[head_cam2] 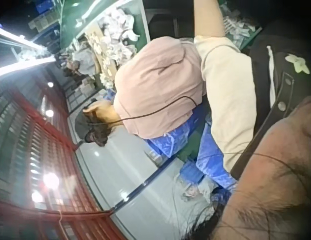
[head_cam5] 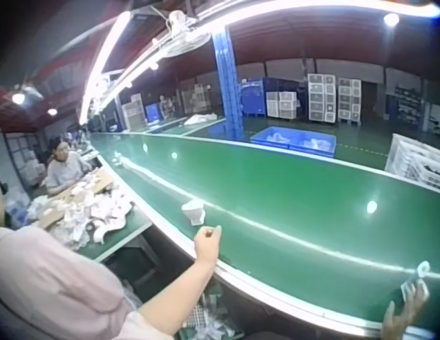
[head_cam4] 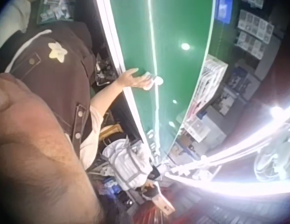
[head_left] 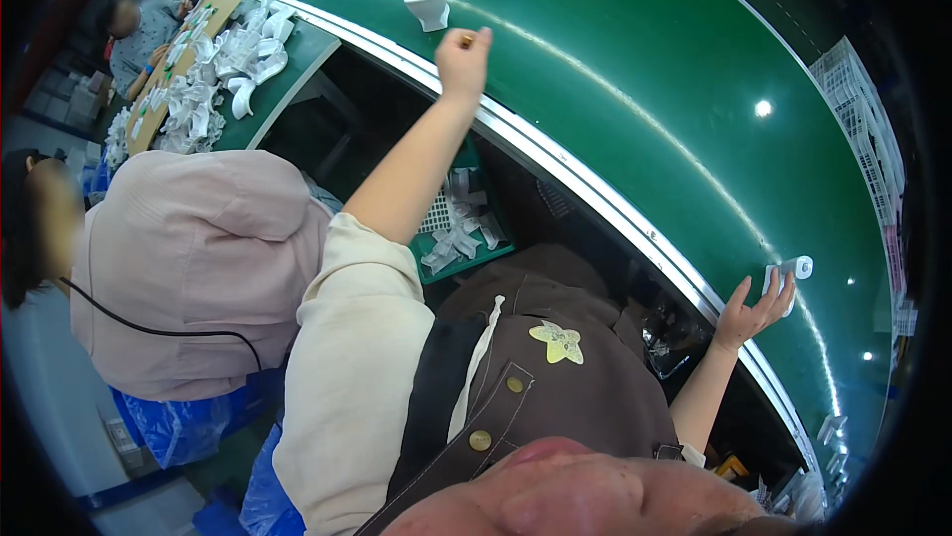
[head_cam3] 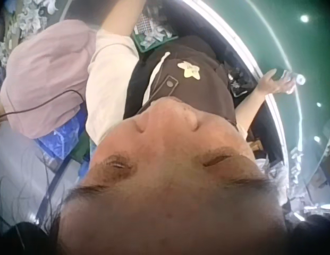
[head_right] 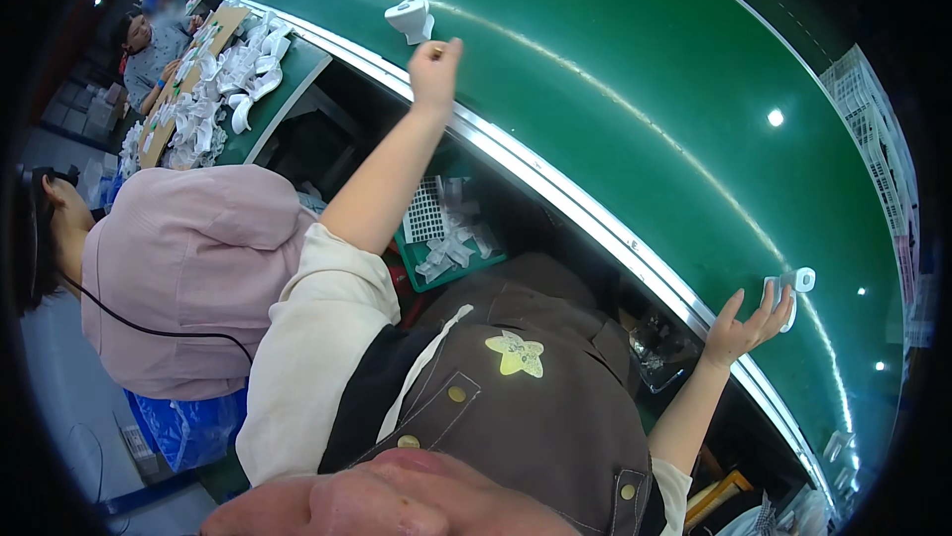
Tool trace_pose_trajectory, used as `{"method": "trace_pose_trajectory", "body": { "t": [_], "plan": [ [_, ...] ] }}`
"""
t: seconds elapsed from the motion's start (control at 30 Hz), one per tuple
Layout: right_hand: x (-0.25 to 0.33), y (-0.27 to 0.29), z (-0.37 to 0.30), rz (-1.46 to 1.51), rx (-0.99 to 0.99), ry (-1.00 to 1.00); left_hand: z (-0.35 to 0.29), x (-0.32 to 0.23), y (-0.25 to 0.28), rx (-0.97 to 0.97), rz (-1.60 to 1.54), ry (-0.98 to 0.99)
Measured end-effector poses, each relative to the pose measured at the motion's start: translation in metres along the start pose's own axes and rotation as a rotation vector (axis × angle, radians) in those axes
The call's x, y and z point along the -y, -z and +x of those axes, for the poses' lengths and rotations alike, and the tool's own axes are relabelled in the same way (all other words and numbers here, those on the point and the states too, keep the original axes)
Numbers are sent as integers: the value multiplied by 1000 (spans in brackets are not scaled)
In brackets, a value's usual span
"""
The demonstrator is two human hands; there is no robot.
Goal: Assembling miniature toy toilets on a factory production line.
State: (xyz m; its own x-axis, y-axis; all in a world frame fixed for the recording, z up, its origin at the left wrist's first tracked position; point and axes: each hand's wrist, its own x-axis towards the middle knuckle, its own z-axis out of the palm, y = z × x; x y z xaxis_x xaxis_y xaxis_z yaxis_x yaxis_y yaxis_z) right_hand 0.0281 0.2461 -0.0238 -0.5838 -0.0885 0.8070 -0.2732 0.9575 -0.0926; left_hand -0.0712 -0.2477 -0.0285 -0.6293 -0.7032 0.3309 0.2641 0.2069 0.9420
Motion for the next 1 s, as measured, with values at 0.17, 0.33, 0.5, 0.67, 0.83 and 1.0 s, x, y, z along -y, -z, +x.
{"method": "trace_pose_trajectory", "body": {
  "t": [0.17, 0.33, 0.5, 0.67, 0.83, 1.0],
  "plan": [
    [3, 1, 0, 13, 9, 27, 66, 5, 46, -185, 580, -391],
    [6, -3, -2, 24, 31, 21, 99, 7, 62, -7, 991, -281],
    [6, -3, 1, 23, 92, 57, 112, 1, 64, 177, 915, -130],
    [33, -12, 2, 317, 121, -59, 86, -10, 38, 330, 507, -70],
    [94, -53, 23, 1335, 608, -495, -9, -63, -15, 1105, -88, 318],
    [119, -76, 41, 1615, 1111, -498, -92, -82, -63, 1408, -229, 370]
  ]
}}
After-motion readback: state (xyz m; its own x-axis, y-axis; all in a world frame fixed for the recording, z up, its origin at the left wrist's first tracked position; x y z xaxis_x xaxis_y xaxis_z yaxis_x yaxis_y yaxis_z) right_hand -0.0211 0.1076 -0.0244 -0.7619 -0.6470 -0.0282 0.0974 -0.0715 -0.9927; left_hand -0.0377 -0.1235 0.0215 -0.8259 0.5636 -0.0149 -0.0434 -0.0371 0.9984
